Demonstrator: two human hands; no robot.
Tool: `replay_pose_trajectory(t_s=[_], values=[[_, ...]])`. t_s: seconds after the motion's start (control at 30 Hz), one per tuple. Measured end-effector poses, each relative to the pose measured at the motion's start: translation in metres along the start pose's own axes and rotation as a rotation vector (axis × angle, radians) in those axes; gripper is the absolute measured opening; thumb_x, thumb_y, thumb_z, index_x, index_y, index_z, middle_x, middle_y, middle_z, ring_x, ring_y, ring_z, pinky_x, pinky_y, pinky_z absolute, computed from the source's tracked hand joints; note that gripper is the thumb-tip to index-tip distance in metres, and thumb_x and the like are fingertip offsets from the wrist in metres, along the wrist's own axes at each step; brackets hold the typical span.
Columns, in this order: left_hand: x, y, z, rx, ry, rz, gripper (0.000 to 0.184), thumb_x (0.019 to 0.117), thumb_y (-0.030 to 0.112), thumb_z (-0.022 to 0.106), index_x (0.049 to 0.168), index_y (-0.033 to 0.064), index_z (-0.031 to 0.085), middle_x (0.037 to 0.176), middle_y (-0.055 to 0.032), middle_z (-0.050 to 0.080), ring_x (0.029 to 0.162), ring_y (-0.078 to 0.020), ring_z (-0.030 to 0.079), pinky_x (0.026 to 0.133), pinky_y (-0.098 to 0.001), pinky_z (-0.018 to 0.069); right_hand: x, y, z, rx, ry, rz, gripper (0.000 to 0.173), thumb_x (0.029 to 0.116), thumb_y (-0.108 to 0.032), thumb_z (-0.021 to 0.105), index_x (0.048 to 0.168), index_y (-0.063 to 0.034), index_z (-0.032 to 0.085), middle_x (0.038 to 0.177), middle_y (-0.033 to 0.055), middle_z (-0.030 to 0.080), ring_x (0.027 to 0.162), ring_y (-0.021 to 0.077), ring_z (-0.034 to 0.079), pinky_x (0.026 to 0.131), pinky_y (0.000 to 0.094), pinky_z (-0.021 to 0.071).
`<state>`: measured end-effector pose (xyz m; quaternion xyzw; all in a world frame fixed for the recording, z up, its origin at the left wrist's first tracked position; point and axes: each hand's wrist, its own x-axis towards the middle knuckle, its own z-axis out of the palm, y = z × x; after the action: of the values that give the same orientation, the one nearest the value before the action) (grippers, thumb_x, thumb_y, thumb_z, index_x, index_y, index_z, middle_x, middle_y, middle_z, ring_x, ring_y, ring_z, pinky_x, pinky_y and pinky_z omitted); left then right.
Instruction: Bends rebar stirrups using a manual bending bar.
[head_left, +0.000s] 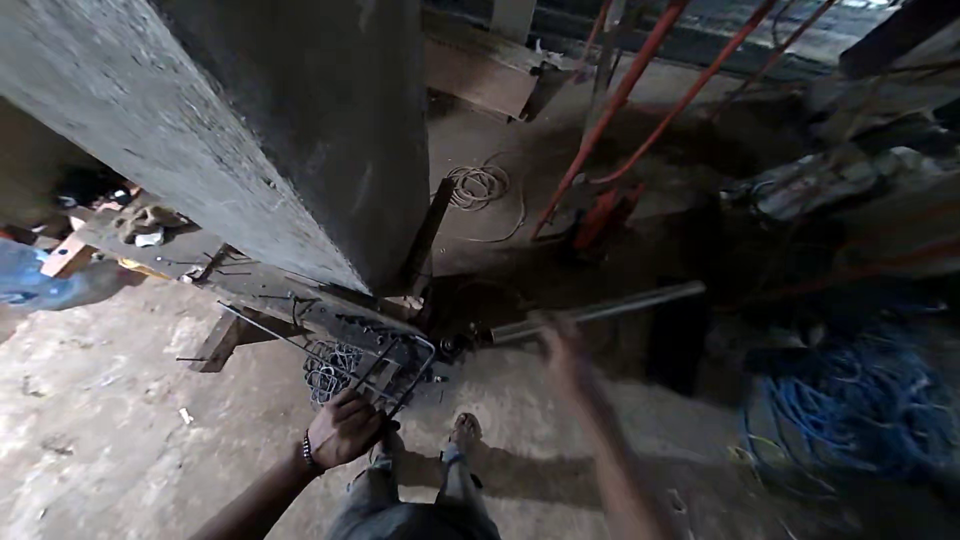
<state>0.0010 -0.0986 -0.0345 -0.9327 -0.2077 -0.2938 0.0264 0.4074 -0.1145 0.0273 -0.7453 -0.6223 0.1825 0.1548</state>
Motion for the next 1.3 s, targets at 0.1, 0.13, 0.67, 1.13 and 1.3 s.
replay_pose_trajectory(t_s=[0.1,0.13,0.67,1.13,1.3], values=[[0.001,0.0,0.0,-0.044,-0.102,-0.068,0.034,0.1023,0.039,0.057,0.081,0.0136,0.066,0.068,-0.0014,0.063,0.07,-0.0187,0.065,0.078,-0.0362,0.0546,-0.023,-0.088,0.096,0.143,-0.153,-0.403,0.055,0.0959,-0.013,0.067,0.148,-0.027,0.057,0.154,0.0173,0.051,0.121,0.0314,0.067,0.095,0.0443,0.0596],[-0.001,0.0,0.001,-0.045,-0.163,-0.095,0.035,0.1022,0.042,0.055,0.085,0.0147,0.069,0.071,-0.0015,0.065,0.073,-0.0192,0.066,0.082,-0.038,0.0545,-0.033,-0.102,0.119,0.132,-0.135,-0.463,0.052,0.097,-0.01,0.065,0.147,-0.0229,0.059,0.152,0.0198,0.052,0.123,0.0336,0.066,0.098,0.044,0.0582],[0.003,-0.028,0.004,-0.01,0.101,0.14,0.021,0.1033,0.02,0.05,0.104,0.0229,0.07,0.099,0.0,0.071,0.095,-0.0201,0.066,0.089,-0.0395,0.0495,-0.049,-0.123,0.169,0.325,0.41,-0.298,0.021,0.0988,-0.01,0.064,0.111,0.0012,0.076,0.118,0.0191,0.074,0.106,0.0295,0.073,0.093,0.0398,0.0602],[-0.04,-0.02,-0.014,-0.349,0.295,-0.261,0.016,0.1029,0.026,0.051,0.109,0.0154,0.061,0.106,-0.0049,0.069,0.105,-0.0182,0.065,0.1,-0.0359,0.049,-0.082,-0.196,0.124,-0.104,0.707,-0.394,0.021,0.0947,-0.012,0.064,0.112,-0.0139,0.076,0.112,0.0129,0.074,0.098,0.0257,0.072,0.088,0.0345,0.0598],[0.043,-0.025,-0.028,-0.911,-0.032,-0.864,0.03,0.1029,0.022,0.06,0.121,-0.0026,0.062,0.092,-0.0051,0.072,0.081,-0.0109,0.071,0.078,-0.0326,0.0618,-0.078,-0.202,0.129,0.382,0.172,0.359,0.026,0.1048,-0.023,0.057,0.108,-0.0011,0.072,0.092,0.0119,0.073,0.085,0.0224,0.071,0.082,0.0421,0.059]])
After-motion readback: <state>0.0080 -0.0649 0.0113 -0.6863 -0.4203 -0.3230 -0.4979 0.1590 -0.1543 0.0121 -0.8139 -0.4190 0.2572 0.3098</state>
